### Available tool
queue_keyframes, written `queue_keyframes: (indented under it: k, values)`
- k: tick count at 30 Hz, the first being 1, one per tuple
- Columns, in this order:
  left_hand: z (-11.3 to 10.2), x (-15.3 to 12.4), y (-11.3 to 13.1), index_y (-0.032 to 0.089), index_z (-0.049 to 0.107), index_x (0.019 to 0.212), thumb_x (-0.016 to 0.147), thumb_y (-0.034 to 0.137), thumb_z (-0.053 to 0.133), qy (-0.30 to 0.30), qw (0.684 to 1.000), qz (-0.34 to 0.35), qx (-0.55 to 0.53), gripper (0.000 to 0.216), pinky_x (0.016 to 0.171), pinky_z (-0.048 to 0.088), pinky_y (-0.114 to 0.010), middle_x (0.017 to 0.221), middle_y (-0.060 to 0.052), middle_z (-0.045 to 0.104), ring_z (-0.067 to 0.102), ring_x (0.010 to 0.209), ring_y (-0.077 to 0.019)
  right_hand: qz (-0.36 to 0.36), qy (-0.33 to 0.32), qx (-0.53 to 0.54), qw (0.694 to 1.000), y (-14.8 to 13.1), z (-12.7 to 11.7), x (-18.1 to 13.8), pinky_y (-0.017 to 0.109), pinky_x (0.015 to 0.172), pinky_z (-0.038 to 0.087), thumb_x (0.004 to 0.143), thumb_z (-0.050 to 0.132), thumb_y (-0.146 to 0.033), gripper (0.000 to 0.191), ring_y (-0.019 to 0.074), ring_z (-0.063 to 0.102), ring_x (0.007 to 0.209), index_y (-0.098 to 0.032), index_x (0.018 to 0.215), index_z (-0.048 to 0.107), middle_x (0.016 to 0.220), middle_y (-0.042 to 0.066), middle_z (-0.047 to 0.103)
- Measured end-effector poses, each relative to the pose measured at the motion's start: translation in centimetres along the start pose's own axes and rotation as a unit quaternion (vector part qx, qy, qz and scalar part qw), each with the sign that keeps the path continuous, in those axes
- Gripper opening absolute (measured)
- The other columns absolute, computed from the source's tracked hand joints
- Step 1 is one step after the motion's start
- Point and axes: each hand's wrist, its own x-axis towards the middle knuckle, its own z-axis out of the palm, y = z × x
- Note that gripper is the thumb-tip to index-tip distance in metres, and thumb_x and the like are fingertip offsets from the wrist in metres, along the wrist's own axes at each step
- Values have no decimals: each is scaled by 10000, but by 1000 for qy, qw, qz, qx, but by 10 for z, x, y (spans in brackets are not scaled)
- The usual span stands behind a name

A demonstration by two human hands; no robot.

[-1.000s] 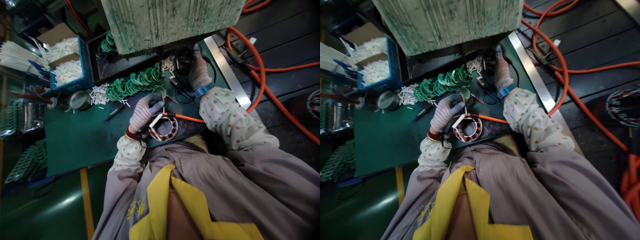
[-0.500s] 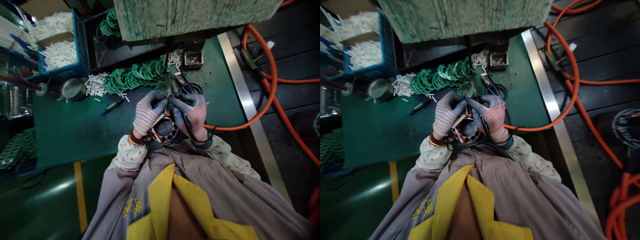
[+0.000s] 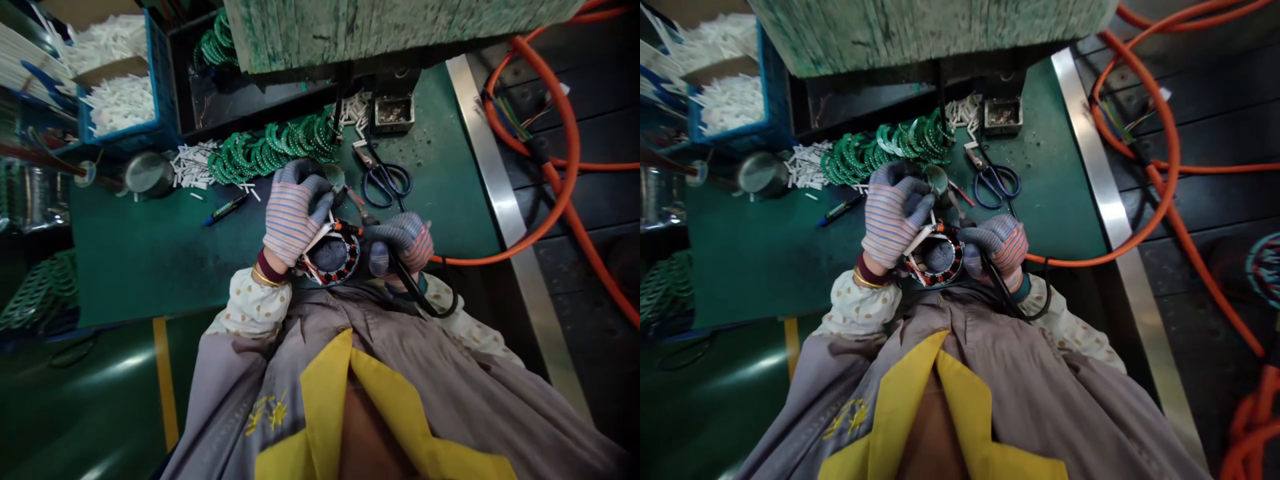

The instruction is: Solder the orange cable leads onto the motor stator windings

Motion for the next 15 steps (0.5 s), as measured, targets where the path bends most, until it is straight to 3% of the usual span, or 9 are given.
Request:
queue_keyframes:
  k: [3, 5, 10, 15]
  values:
    - [-1, 2, -10, 267, 762, 1098, 1090, 569, 972, -26, 1000, 10, 8, 368, 1344, 583, -577, 1398, -129, 766, 725, 1429, -398, -120, 49, -42, 991, 2, -3, -11, 477, 870, 595, 1097, 684, -589, 321, 320, 759, 912, -367, 1147, 912, 925, 72, 784]
    - [-3, 2, -15, 265, 742, 1085, 1107, 584, 955, -34, 999, 14, 5, 384, 1311, 606, -576, 1381, -126, 769, 740, 1386, -386, -156, 60, -75, 983, 2, -1, -10, 450, 827, 581, 1140, 619, -605, 379, 299, 751, 867, -372, 1152, 918, 896, 60, 791]
    - [-8, 5, -21, 271, 711, 1046, 1116, 613, 950, -54, 997, 52, 6, 423, 1223, 637, -571, 1301, -103, 766, 755, 1295, -366, -127, 33, -92, 987, 5, 3, -5, 463, 820, 574, 1175, 492, -704, 552, 305, 721, 829, -374, 1056, 919, 819, 77, 759]
    - [-10, 9, -21, 269, 728, 1068, 1021, 368, 993, -56, 993, 79, 61, 287, 1172, 648, -591, 1293, -108, 753, 746, 1216, -366, -69, -20, -70, 995, 9, 0, -11, 479, 893, 594, 1149, 504, -739, 541, 332, 732, 917, -383, 1025, 893, 868, 92, 775]
